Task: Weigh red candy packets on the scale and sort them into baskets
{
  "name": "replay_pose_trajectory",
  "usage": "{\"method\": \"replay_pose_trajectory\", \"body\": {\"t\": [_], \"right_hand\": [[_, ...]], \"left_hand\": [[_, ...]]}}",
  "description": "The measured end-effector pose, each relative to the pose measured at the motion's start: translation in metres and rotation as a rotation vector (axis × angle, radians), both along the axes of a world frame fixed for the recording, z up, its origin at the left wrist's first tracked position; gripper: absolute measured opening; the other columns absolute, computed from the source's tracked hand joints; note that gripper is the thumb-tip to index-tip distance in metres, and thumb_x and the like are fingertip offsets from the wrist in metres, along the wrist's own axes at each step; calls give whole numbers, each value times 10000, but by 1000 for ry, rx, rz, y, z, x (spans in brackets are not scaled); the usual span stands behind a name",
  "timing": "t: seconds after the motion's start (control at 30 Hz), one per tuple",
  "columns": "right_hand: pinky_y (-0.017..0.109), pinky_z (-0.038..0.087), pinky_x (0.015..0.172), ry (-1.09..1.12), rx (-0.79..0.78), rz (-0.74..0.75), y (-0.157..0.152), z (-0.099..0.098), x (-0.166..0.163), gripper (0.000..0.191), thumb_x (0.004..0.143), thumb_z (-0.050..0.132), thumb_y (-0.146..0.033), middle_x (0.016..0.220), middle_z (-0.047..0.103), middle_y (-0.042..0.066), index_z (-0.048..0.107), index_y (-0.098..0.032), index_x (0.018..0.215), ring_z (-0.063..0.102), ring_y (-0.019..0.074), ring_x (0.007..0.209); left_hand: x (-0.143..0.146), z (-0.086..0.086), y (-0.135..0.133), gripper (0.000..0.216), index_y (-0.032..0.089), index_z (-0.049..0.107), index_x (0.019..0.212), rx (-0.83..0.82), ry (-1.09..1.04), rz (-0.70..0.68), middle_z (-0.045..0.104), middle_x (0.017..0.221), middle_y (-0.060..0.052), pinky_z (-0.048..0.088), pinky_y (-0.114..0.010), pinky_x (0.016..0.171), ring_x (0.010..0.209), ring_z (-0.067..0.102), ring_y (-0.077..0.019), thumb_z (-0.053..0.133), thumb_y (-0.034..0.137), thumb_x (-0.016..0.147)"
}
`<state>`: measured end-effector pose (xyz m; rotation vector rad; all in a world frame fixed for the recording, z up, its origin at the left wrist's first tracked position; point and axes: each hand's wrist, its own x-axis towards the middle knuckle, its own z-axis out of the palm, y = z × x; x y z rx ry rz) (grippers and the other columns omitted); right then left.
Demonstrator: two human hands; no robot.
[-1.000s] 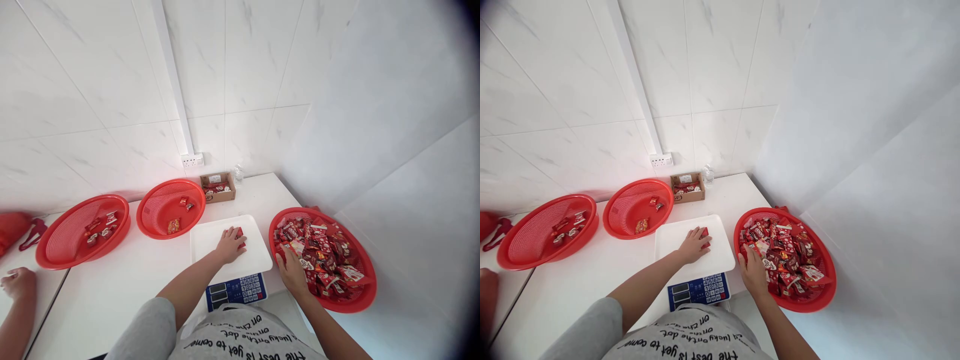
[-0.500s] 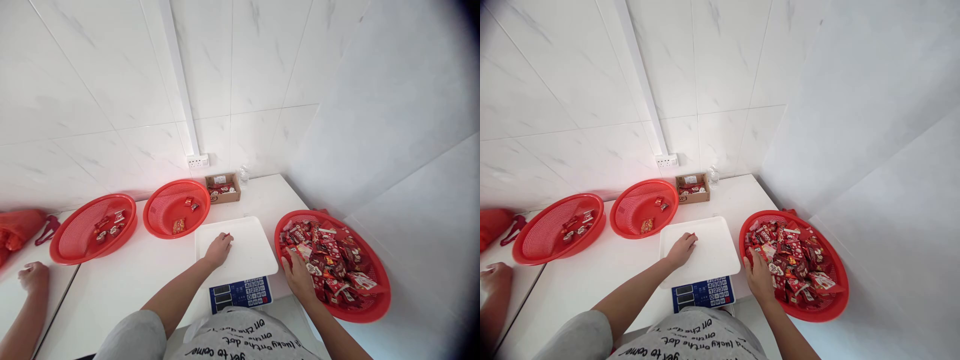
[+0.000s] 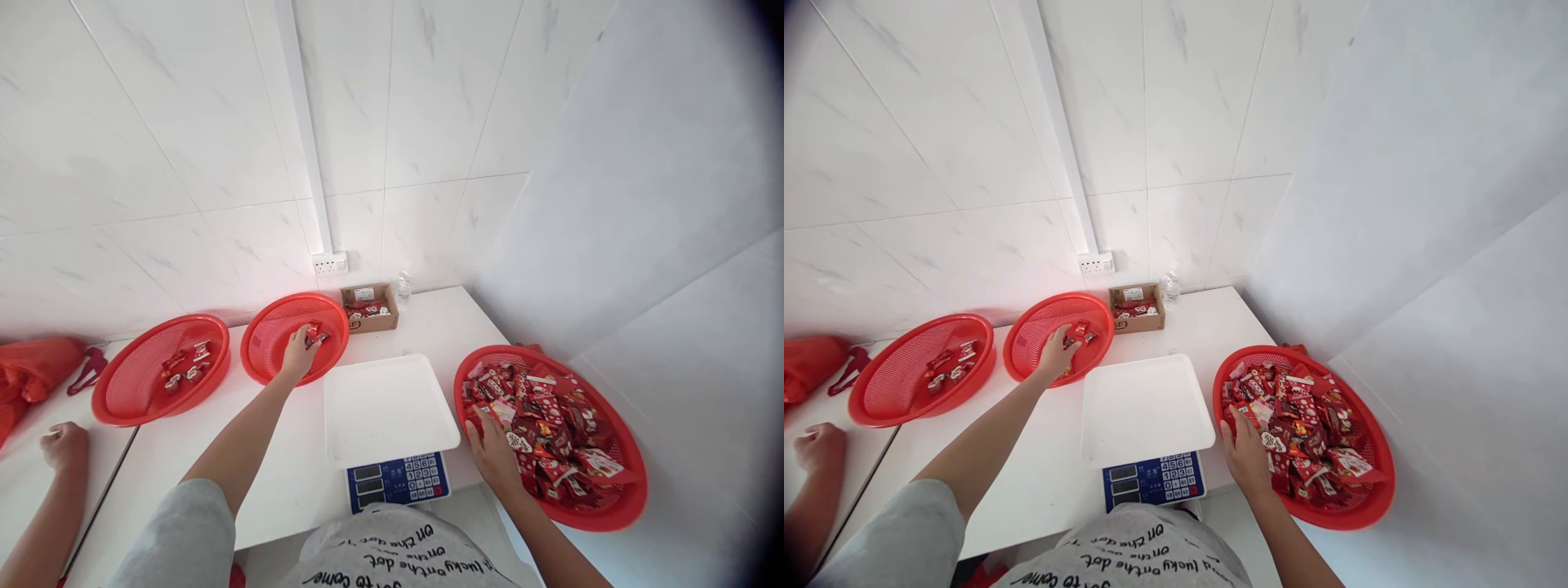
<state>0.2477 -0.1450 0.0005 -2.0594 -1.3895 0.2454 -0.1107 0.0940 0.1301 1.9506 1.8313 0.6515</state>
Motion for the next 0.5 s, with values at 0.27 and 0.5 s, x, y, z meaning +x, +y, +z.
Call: {"method": "replay_pose_trajectory", "body": {"t": [0.27,0.5], "right_hand": [[463,386,986,-6,-28,-22,1,3,-2,521,869,318,-464,1229,565,155,517,-135,1221,497,269,1154],[463,375,996,-26,-71,-20,2,6,-3,520,869,305,-463,1228,560,153,513,-136,1216,495,272,1155]], "left_hand": [[-17,2,0,591,215,340,1355,-80,-3,40,443,1334,-131,469,-347,796,1008,571,-234,506,406,822],[-60,-17,4,597,140,321,1374,-56,127,77,312,1453,-163,348,-426,1016,1318,316,-298,424,417,855]]}}
